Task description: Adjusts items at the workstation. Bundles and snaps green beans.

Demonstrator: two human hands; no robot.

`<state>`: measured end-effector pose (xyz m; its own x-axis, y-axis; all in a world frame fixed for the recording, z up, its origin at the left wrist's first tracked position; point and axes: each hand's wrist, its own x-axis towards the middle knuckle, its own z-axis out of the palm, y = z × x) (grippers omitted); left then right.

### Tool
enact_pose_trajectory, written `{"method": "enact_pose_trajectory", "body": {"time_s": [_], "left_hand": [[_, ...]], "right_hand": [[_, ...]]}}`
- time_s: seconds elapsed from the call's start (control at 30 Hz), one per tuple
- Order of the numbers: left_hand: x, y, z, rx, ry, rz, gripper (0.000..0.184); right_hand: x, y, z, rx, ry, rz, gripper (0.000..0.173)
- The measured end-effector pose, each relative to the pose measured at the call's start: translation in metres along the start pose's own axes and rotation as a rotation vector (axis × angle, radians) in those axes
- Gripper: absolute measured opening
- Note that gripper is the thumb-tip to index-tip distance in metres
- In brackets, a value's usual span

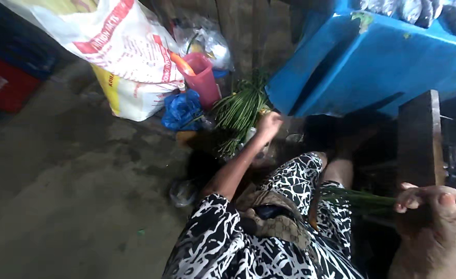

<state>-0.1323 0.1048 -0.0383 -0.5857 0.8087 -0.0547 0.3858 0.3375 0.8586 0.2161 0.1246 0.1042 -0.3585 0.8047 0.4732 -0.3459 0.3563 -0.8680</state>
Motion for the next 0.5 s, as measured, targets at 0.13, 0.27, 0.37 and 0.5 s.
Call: {"method": "enact_pose_trajectory", "body": {"time_s": [0.13,0.27,0.37,0.5], "left_hand": [[0.007,-0.081,-0.055,0.334,0.334,-0.335,0.051],[-0.008,-0.117,-0.078,0.514,0.311,-0.440,0.046],[-0.011,-0.114,-0.087,0.480,0.268,-0.450,0.032],[-0.009,-0.095,-0.094,0.458,0.279,-0.471,0.031]], "right_hand": [[0.000,0.000,0.001,-0.017,0.007,0.017,0.008],[-0.001,-0.002,0.016,0.010,0.029,0.094,0.007],[-0.001,0.003,0.017,-0.015,-0.033,0.117,0.009],[-0.003,0.005,0.016,-0.011,-0.049,0.125,0.008]]}}
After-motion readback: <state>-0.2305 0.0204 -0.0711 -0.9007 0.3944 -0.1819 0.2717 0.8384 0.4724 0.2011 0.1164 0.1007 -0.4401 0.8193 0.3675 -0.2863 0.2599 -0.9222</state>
